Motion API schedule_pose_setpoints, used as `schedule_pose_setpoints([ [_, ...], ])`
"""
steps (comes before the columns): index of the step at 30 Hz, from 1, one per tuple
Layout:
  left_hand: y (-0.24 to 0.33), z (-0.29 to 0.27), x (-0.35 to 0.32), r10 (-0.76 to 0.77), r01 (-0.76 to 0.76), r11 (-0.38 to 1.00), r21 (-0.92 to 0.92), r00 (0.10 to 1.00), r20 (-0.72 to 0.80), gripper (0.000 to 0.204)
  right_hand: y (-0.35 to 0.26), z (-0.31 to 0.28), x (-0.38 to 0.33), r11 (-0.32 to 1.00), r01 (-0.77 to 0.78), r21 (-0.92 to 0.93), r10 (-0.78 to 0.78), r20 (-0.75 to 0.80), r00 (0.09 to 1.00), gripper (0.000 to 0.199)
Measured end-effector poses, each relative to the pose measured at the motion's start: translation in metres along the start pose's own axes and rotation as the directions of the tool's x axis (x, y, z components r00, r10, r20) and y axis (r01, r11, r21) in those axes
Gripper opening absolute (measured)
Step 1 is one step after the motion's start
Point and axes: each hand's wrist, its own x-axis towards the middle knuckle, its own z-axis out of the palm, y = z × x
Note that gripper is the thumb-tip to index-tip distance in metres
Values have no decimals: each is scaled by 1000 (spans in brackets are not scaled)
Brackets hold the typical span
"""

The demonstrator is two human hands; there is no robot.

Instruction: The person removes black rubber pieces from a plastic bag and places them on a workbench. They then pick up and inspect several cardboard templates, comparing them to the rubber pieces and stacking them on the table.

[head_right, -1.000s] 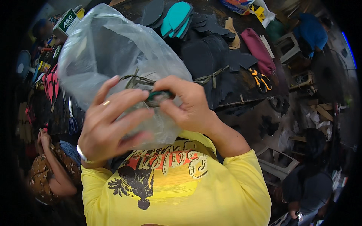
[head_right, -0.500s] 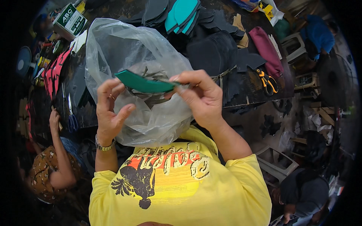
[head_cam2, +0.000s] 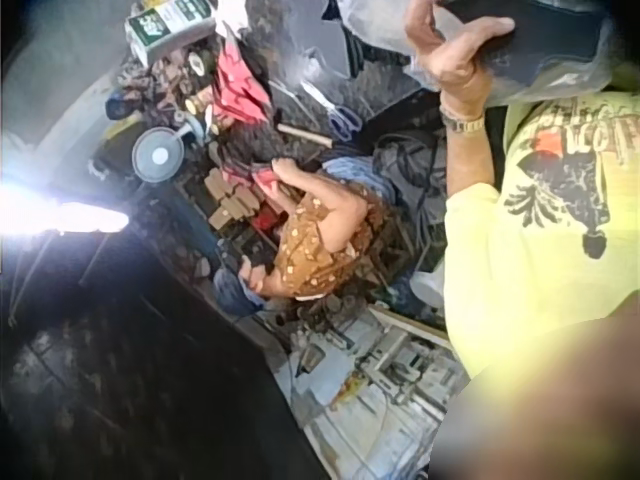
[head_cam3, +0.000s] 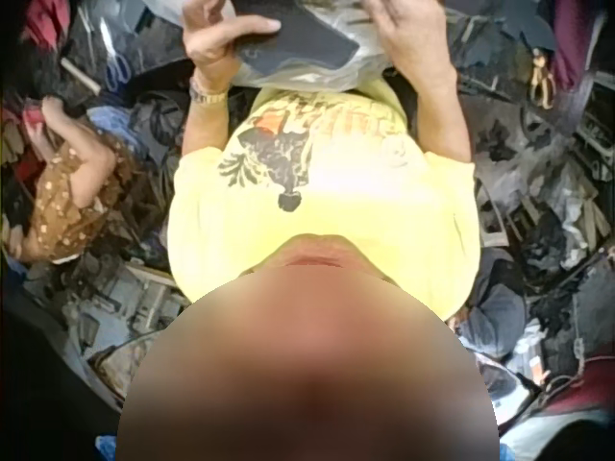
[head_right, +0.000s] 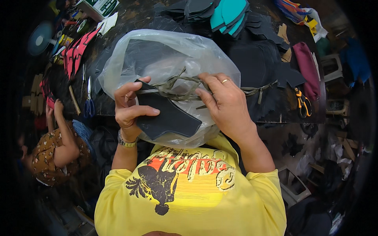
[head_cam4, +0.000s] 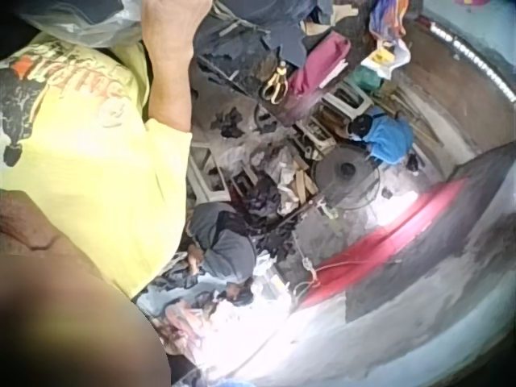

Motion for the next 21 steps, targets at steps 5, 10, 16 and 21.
schedule_pose_setpoints([
  [5,-2,-1,-4,-100,99,995,-12,992,-78,29,-16,-16,-1,950,108,293,-61,-167,984,68],
  [10,-4,-2,-4,-87,89,996,13,991,-105,29,-38,-26,-14,816,545,191,-521,-167,837,52],
  [16,3,0,-2,-81,89,991,97,993,-91,33,-37,15,-13,981,192,22,-192,204,960,62],
  [21,11,-4,4,-15,22,965,261,999,-28,55,-28,15,-11,935,-142,326,85,185,979,55],
])
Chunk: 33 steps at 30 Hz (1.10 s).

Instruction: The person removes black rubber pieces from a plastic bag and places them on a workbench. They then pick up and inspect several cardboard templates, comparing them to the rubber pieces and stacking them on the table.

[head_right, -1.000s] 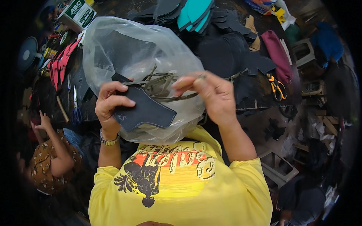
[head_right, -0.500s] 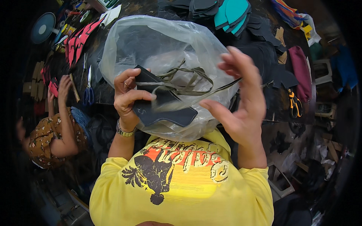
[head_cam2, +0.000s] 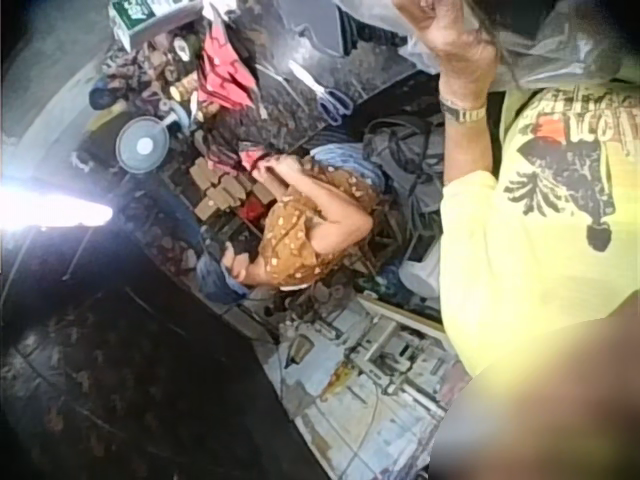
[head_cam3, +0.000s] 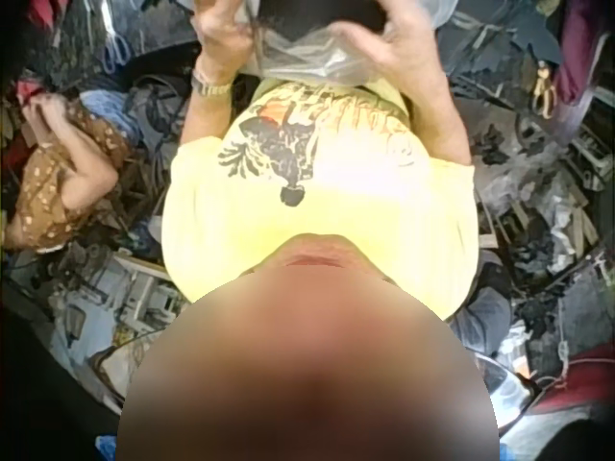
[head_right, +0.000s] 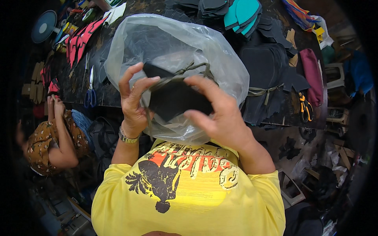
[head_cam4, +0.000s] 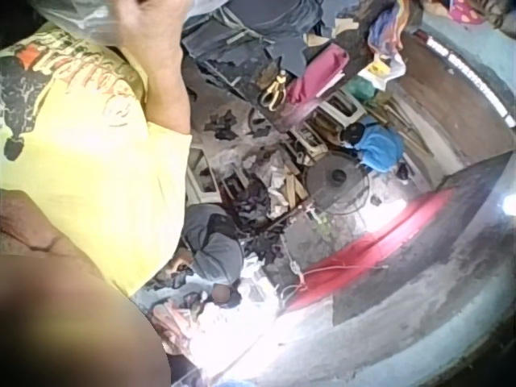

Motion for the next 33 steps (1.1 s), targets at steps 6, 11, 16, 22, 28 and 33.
schedule_pose_setpoints([
  [6,19,-21,6,-314,302,949,84,905,288,82,11,-11,16,846,142,-513,-274,-190,943,40],
  [11,30,-49,14,-311,186,939,290,819,481,61,16,-10,27,774,159,-613,-380,-250,890,39],
  [16,56,-69,27,32,-4,998,-57,870,493,29,11,0,25,758,313,-572,-295,127,947,43],
  [22,67,-63,42,390,-453,886,102,845,366,22,1,15,15,777,474,-415,-250,487,837,33],
  [28,-8,-7,47,80,-72,997,-35,867,491,9,-5,-5,4,689,618,-379,-412,497,764,22],
  [33,-29,11,26,-126,159,987,2,778,616,12,-15,-34,-3,836,379,-398,-345,156,926,31],
])
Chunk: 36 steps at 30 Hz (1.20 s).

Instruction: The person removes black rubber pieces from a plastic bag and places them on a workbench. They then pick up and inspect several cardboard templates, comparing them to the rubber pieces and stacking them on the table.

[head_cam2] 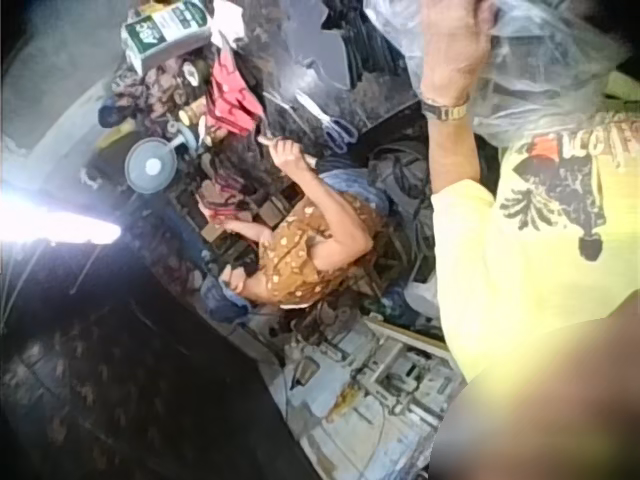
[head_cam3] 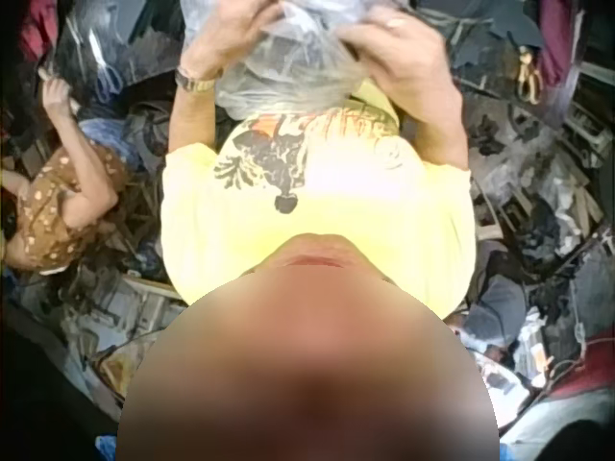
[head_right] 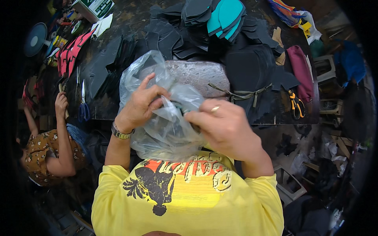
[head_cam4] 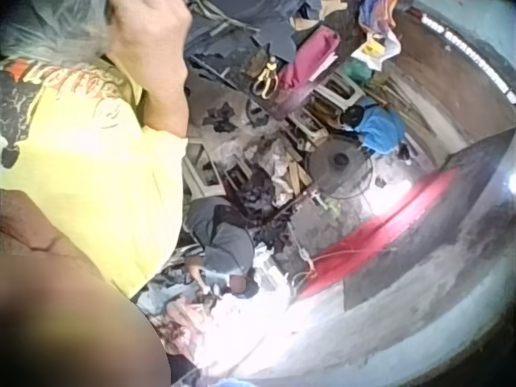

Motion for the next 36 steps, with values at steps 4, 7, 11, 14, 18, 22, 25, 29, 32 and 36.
schedule_pose_setpoints([
  [4,1,0,-12,-97,99,994,53,995,-36,15,7,-18,-10,955,-208,211,245,-165,956,31],
  [7,0,-5,-16,-99,99,993,64,995,-5,15,24,-12,-13,944,-185,273,243,-197,950,31],
  [11,-4,-12,-23,-78,79,995,61,997,-17,16,38,-23,-21,906,-199,375,335,-343,878,25],
  [14,-4,-11,-28,-80,83,995,64,996,-40,15,47,-40,-21,871,-15,491,381,-656,651,22],
  [18,-3,2,-23,17,-6,991,131,997,-79,11,50,-33,-18,684,217,696,438,-630,641,28],
  [22,9,-5,-19,82,-61,975,212,992,-93,16,59,-1,-13,582,111,805,584,-509,632,26],
  [25,25,-27,-29,186,-180,978,104,981,-55,25,76,18,-5,732,-143,666,598,-528,603,23],
  [29,48,-40,-47,224,-256,956,-143,952,-207,18,85,45,4,903,-420,-91,369,-338,866,26],
  [32,49,-44,-46,167,-169,986,10,960,-224,21,76,52,8,902,-348,-257,209,-445,871,32],
  [36,55,-46,-41,87,-79,993,89,993,-84,24,53,17,10,893,-208,399,359,-353,864,35],
])
